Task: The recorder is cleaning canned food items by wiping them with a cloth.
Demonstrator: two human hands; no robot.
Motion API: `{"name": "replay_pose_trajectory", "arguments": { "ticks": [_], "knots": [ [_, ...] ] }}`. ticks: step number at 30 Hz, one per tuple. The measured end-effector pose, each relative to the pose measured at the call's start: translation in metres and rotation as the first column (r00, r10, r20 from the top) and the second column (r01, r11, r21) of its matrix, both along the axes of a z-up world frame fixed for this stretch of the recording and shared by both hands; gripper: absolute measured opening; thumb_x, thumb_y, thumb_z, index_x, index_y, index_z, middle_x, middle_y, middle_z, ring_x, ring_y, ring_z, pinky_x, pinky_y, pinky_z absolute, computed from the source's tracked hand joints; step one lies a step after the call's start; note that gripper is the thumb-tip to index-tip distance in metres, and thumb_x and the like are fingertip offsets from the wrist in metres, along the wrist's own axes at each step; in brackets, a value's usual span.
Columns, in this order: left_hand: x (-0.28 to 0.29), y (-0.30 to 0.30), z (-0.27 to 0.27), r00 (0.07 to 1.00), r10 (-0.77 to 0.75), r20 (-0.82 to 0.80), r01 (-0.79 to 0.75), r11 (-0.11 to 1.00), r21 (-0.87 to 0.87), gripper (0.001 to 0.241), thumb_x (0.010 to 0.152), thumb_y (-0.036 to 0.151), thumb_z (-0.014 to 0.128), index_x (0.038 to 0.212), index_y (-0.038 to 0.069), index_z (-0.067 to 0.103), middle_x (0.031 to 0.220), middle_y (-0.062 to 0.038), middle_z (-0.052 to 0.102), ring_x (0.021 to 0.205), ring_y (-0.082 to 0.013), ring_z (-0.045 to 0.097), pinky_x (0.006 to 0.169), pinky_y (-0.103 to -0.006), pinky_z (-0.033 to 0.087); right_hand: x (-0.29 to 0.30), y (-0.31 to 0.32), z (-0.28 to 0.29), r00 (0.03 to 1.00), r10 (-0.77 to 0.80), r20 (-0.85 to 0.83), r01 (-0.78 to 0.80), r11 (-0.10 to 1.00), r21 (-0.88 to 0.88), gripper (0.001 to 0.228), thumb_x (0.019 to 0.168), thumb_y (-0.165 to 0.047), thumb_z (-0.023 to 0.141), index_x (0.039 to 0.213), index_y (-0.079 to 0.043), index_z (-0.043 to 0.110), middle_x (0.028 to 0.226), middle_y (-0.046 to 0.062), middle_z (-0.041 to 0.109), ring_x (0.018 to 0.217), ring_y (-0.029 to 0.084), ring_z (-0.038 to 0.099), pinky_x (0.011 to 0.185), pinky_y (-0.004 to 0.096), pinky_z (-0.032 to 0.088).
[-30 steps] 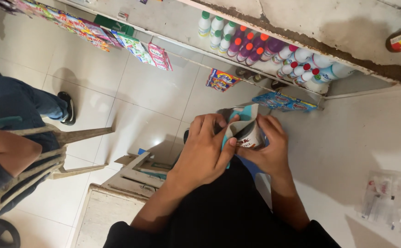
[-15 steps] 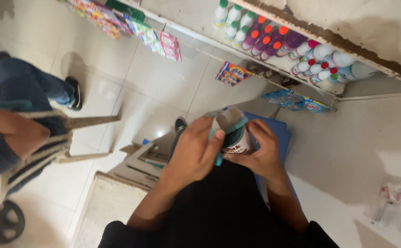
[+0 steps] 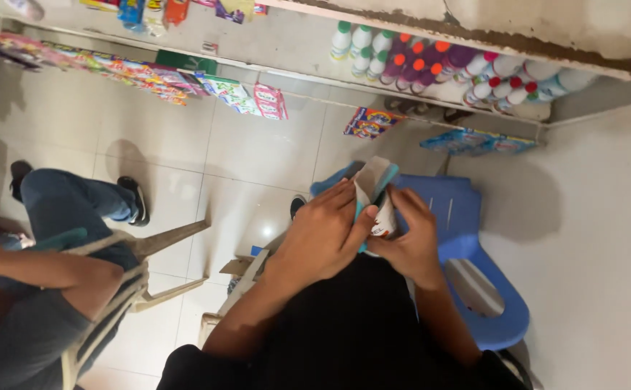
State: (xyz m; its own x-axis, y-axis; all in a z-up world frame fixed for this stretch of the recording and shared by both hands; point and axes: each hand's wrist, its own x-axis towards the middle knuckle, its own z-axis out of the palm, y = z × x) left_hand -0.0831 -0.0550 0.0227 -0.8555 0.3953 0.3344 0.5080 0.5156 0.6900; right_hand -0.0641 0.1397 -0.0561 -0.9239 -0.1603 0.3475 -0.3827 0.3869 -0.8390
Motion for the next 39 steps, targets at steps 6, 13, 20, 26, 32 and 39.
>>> {"name": "replay_pose_trajectory", "arguments": {
  "ticks": [6, 13, 20, 26, 32, 39],
  "knots": [
    [-0.001, -0.011, 0.009, 0.991, -0.126, 0.054, 0.122, 0.989, 0.080, 0.039, 0.101, 0.018, 0.051, 0.089, -0.014, 0.071, 0.101, -0.034, 0.070, 0.108, -0.0479, 0.067, 0.098, -0.0497, 0.053, 0.006, 0.002, 0.008, 0.991, -0.099, 0.094, 0.101, 0.995, -0.021, 0.058, 0.068, -0.023, 0.095, 0.116, -0.001, 0.071, 0.091, 0.015, 0.066, 0.080, 0.030, 0.063, 0.079, 0.041, 0.049],
    [-0.001, 0.014, 0.003, 0.996, -0.061, 0.060, 0.054, 0.992, 0.114, 0.041, 0.101, 0.015, 0.052, 0.083, -0.019, 0.067, 0.097, -0.038, 0.069, 0.106, -0.0511, 0.067, 0.098, -0.0524, 0.053, -0.014, 0.036, 0.018, 0.999, -0.041, 0.031, 0.038, 0.997, 0.065, 0.081, 0.065, -0.037, 0.097, 0.129, 0.002, 0.066, 0.099, 0.018, 0.065, 0.089, 0.033, 0.063, 0.085, 0.043, 0.048],
    [0.008, 0.027, 0.008, 0.996, 0.053, 0.076, -0.061, 0.992, 0.110, 0.040, 0.102, 0.018, 0.050, 0.083, -0.013, 0.069, 0.100, -0.033, 0.071, 0.111, -0.0484, 0.066, 0.100, -0.0511, 0.052, -0.028, 0.051, 0.004, 0.993, 0.114, -0.005, -0.114, 0.993, 0.036, 0.083, 0.060, -0.040, 0.099, 0.122, 0.006, 0.067, 0.100, 0.019, 0.065, 0.090, 0.034, 0.064, 0.087, 0.044, 0.049],
    [0.025, 0.039, 0.003, 0.987, 0.088, 0.137, -0.105, 0.987, 0.124, 0.041, 0.102, 0.018, 0.051, 0.080, -0.012, 0.069, 0.094, -0.032, 0.071, 0.107, -0.0492, 0.067, 0.102, -0.0524, 0.051, -0.039, 0.059, 0.011, 0.983, 0.184, 0.004, -0.184, 0.982, 0.033, 0.082, 0.061, -0.036, 0.100, 0.125, 0.004, 0.067, 0.098, 0.019, 0.065, 0.090, 0.035, 0.066, 0.085, 0.042, 0.049],
    [0.016, 0.046, 0.008, 0.979, 0.126, 0.158, -0.143, 0.984, 0.104, 0.042, 0.102, 0.019, 0.048, 0.077, -0.011, 0.066, 0.090, -0.033, 0.069, 0.105, -0.0509, 0.066, 0.101, -0.0545, 0.051, -0.039, 0.069, 0.015, 0.980, 0.199, 0.028, -0.200, 0.978, 0.050, 0.081, 0.057, -0.033, 0.102, 0.121, 0.005, 0.069, 0.098, 0.019, 0.067, 0.090, 0.037, 0.068, 0.085, 0.043, 0.051],
    [0.005, 0.057, 0.025, 0.995, 0.007, 0.095, -0.024, 0.983, 0.180, 0.039, 0.102, 0.016, 0.050, 0.083, -0.011, 0.069, 0.095, -0.031, 0.071, 0.109, -0.0499, 0.066, 0.106, -0.0545, 0.048, -0.042, 0.078, 0.017, 0.990, 0.143, 0.021, -0.142, 0.990, -0.014, 0.078, 0.060, -0.035, 0.100, 0.121, 0.003, 0.069, 0.096, 0.017, 0.066, 0.089, 0.034, 0.067, 0.085, 0.042, 0.051]
  ]
}}
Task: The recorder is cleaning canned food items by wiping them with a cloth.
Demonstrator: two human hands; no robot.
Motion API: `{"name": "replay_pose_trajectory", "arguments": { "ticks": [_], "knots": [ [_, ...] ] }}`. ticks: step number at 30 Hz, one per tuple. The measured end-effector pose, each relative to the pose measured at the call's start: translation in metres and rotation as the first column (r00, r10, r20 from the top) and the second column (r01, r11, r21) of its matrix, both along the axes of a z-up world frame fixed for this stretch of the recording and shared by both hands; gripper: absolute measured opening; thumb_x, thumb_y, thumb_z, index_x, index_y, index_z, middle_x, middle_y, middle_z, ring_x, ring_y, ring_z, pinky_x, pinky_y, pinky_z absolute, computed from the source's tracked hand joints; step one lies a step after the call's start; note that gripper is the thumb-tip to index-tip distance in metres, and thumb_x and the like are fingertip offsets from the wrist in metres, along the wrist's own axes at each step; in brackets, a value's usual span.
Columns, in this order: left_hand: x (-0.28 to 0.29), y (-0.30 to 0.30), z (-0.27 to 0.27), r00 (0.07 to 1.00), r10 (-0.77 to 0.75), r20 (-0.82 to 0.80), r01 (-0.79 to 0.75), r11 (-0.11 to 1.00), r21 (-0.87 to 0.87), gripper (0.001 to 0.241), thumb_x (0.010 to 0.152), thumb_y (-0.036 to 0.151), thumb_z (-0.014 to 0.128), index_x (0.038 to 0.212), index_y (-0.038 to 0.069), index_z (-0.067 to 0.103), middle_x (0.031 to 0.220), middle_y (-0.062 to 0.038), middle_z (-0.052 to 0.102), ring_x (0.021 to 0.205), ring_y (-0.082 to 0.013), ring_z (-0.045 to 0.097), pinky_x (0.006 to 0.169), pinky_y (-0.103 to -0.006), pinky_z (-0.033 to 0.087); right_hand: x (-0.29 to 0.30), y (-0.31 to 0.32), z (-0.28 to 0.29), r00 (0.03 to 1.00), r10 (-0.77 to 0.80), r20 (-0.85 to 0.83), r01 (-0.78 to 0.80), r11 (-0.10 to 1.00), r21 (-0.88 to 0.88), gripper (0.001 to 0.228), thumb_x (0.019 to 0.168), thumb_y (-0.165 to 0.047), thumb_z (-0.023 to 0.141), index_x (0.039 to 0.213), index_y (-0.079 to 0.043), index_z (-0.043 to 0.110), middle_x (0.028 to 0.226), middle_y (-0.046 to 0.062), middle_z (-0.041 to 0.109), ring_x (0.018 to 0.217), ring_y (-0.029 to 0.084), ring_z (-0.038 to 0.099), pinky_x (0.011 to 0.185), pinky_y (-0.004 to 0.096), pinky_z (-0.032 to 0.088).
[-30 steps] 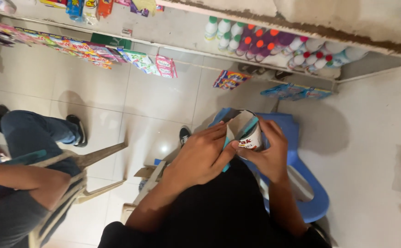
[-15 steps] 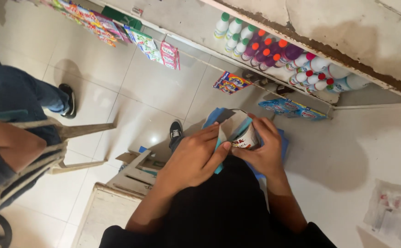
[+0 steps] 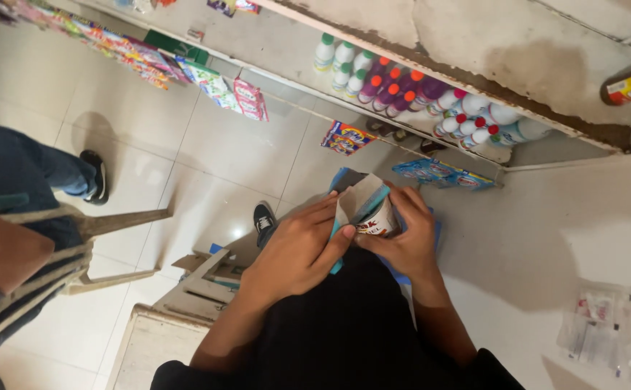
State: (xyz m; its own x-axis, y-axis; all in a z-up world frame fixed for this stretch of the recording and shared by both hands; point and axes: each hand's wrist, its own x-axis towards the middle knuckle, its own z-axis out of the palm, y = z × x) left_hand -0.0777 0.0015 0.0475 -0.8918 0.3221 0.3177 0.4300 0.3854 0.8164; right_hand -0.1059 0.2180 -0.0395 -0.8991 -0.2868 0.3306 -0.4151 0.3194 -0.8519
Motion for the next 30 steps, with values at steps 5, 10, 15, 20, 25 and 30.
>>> {"name": "replay_pose_trajectory", "arguments": {
  "ticks": [5, 10, 15, 20, 25, 30],
  "knots": [
    [-0.009, 0.009, -0.007, 0.999, 0.029, -0.027, -0.030, 0.999, -0.035, 0.040, 0.102, 0.015, 0.049, 0.084, -0.015, 0.068, 0.095, -0.034, 0.070, 0.107, -0.0509, 0.066, 0.105, -0.0537, 0.049, -0.004, 0.008, 0.004, 0.999, 0.006, -0.035, -0.005, 1.000, 0.030, 0.076, 0.057, -0.030, 0.103, 0.116, 0.004, 0.070, 0.096, 0.017, 0.065, 0.089, 0.035, 0.067, 0.086, 0.041, 0.051],
    [-0.012, 0.010, 0.009, 0.996, -0.090, 0.023, 0.087, 0.993, 0.085, 0.037, 0.102, 0.014, 0.050, 0.083, -0.012, 0.068, 0.096, -0.032, 0.070, 0.108, -0.0527, 0.065, 0.105, -0.0582, 0.048, 0.001, 0.022, -0.015, 0.999, -0.035, 0.017, 0.034, 0.999, 0.025, 0.072, 0.057, -0.031, 0.103, 0.113, 0.001, 0.072, 0.094, 0.015, 0.066, 0.087, 0.031, 0.066, 0.084, 0.040, 0.050],
    [-0.013, 0.011, -0.015, 0.993, -0.096, 0.065, 0.090, 0.993, 0.080, 0.039, 0.102, 0.015, 0.049, 0.080, -0.011, 0.067, 0.094, -0.032, 0.070, 0.107, -0.0528, 0.064, 0.103, -0.0587, 0.048, 0.004, 0.021, -0.004, 0.999, -0.024, 0.029, 0.023, 0.999, 0.022, 0.072, 0.059, -0.029, 0.101, 0.115, 0.002, 0.070, 0.096, 0.018, 0.066, 0.089, 0.034, 0.067, 0.085, 0.042, 0.050],
    [-0.007, 0.015, -0.009, 0.983, -0.132, 0.126, 0.112, 0.981, 0.160, 0.039, 0.103, 0.017, 0.049, 0.080, -0.010, 0.067, 0.093, -0.031, 0.070, 0.110, -0.0539, 0.063, 0.103, -0.0602, 0.048, 0.004, 0.030, -0.016, 0.999, -0.015, 0.041, 0.013, 0.999, 0.032, 0.072, 0.058, -0.033, 0.101, 0.117, -0.002, 0.072, 0.099, 0.013, 0.068, 0.093, 0.030, 0.068, 0.086, 0.040, 0.050],
    [-0.009, 0.014, -0.013, 0.992, -0.095, 0.080, 0.091, 0.994, 0.055, 0.039, 0.103, 0.016, 0.048, 0.080, -0.009, 0.067, 0.093, -0.031, 0.071, 0.107, -0.0529, 0.064, 0.100, -0.0593, 0.050, 0.005, 0.035, -0.021, 1.000, -0.016, 0.011, 0.016, 0.999, 0.039, 0.073, 0.057, -0.031, 0.102, 0.115, 0.000, 0.071, 0.098, 0.015, 0.066, 0.091, 0.033, 0.066, 0.086, 0.040, 0.050],
    [-0.007, 0.015, -0.007, 0.986, -0.130, 0.106, 0.121, 0.989, 0.087, 0.040, 0.103, 0.017, 0.047, 0.079, -0.009, 0.066, 0.094, -0.032, 0.070, 0.107, -0.0547, 0.063, 0.100, -0.0602, 0.049, 0.006, 0.025, -0.004, 1.000, -0.016, 0.000, 0.016, 1.000, 0.011, 0.070, 0.061, -0.034, 0.100, 0.114, 0.001, 0.070, 0.097, 0.017, 0.067, 0.090, 0.034, 0.066, 0.085, 0.043, 0.050]
  ]
}}
